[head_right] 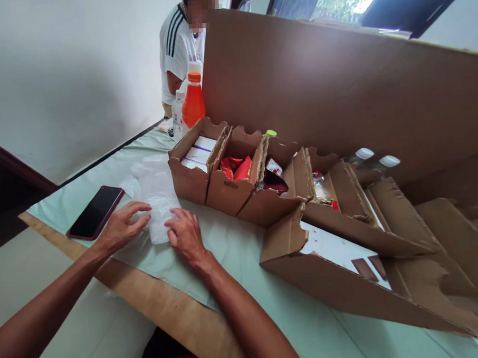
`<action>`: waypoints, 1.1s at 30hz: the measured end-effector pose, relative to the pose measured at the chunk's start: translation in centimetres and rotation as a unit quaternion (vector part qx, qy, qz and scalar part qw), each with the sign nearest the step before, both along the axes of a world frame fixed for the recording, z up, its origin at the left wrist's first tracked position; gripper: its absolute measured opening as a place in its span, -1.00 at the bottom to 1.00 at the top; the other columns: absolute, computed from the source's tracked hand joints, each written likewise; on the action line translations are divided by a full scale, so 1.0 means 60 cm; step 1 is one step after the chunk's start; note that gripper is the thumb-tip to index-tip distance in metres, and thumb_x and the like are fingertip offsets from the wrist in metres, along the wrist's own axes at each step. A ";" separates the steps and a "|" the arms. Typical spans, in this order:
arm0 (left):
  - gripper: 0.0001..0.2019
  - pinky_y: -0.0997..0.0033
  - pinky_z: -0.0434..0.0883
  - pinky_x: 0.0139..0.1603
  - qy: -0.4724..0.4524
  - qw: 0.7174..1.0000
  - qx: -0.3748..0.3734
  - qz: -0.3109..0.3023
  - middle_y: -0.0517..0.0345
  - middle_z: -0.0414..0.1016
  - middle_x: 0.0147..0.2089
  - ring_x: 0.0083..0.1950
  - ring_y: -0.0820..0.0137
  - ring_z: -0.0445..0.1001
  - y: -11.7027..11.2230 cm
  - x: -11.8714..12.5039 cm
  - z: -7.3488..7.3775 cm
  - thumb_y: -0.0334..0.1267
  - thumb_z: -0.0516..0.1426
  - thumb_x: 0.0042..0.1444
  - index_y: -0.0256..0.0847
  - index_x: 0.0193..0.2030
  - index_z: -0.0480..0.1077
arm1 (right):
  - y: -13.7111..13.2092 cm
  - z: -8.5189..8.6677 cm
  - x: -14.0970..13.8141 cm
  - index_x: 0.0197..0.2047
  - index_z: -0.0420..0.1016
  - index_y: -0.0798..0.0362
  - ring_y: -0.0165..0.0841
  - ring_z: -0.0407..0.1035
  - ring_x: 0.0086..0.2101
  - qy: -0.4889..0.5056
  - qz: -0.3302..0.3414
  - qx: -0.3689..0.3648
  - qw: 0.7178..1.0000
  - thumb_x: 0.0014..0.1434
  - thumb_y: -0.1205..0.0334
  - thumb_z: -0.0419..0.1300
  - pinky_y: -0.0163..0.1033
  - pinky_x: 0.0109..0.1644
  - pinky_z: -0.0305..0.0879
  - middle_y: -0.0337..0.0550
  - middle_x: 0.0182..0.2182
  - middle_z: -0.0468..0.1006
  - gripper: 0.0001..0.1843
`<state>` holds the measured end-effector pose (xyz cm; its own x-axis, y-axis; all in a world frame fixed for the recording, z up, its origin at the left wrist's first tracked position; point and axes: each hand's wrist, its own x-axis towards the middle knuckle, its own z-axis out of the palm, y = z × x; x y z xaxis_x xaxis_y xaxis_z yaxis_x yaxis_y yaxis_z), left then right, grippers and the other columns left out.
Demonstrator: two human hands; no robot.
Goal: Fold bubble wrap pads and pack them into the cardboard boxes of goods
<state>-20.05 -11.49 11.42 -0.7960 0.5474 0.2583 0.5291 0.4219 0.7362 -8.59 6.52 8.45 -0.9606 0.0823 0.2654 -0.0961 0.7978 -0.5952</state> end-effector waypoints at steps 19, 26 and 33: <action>-0.47 -0.01 0.27 0.44 0.038 0.990 0.035 -0.129 -0.01 0.44 0.32 0.43 0.01 0.31 0.010 0.159 0.027 -0.08 0.26 0.14 -0.03 0.27 0.41 | 0.048 0.060 0.348 -0.31 0.67 -0.08 -0.14 0.14 0.42 0.056 -0.141 -0.074 0.986 0.06 0.66 0.02 0.12 0.39 0.27 -0.49 0.54 -0.05 -0.49; -0.26 -0.02 0.39 0.26 -0.032 0.897 -0.203 -0.392 -0.11 0.53 0.21 0.22 0.00 0.48 0.126 0.152 0.004 0.08 0.23 0.10 -0.14 0.39 0.30 | 0.057 0.080 0.449 -0.36 0.67 -0.03 -0.19 0.21 0.38 0.095 -0.149 -0.169 0.970 0.20 0.58 0.07 0.02 0.42 0.24 -0.30 0.49 0.15 -0.59; -0.66 0.43 0.42 -0.25 -0.069 0.849 -0.218 -0.477 0.14 0.56 -0.29 -0.28 0.33 0.53 0.148 0.232 0.038 0.03 0.07 0.27 -0.15 -0.33 0.49 | 0.085 0.078 0.579 0.37 0.35 -0.21 -0.21 0.52 0.09 0.056 -0.201 -0.475 0.855 0.36 0.08 0.19 -0.01 0.18 0.47 -0.01 0.46 0.20 -0.48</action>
